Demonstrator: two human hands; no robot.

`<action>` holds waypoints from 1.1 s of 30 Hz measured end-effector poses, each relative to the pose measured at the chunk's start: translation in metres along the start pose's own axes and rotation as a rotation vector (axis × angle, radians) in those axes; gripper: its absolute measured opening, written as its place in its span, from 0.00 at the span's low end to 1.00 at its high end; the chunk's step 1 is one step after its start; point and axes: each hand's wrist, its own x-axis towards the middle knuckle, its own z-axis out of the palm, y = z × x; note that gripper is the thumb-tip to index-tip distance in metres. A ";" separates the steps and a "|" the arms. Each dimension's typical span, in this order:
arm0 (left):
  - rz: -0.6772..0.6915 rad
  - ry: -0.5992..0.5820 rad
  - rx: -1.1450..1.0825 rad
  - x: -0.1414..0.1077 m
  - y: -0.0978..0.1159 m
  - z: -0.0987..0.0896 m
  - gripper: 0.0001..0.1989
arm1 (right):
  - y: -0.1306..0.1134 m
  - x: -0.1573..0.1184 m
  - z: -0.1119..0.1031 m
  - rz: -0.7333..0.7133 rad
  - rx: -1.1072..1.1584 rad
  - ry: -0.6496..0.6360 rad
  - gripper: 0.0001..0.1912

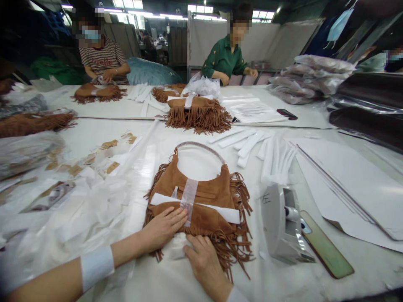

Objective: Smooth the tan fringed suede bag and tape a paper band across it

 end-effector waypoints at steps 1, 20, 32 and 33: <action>0.003 -0.001 -0.002 0.000 0.000 0.000 0.25 | 0.000 0.003 0.003 -0.010 0.014 0.018 0.13; 0.030 -0.037 -0.023 0.000 -0.004 -0.003 0.27 | -0.010 0.024 -0.002 0.179 0.465 0.070 0.13; 0.039 -0.049 -0.081 0.002 -0.005 -0.004 0.21 | 0.022 0.065 -0.016 0.113 0.257 0.062 0.15; 0.038 -0.049 -0.091 0.001 -0.005 -0.004 0.20 | 0.025 0.067 -0.015 0.140 0.269 0.042 0.14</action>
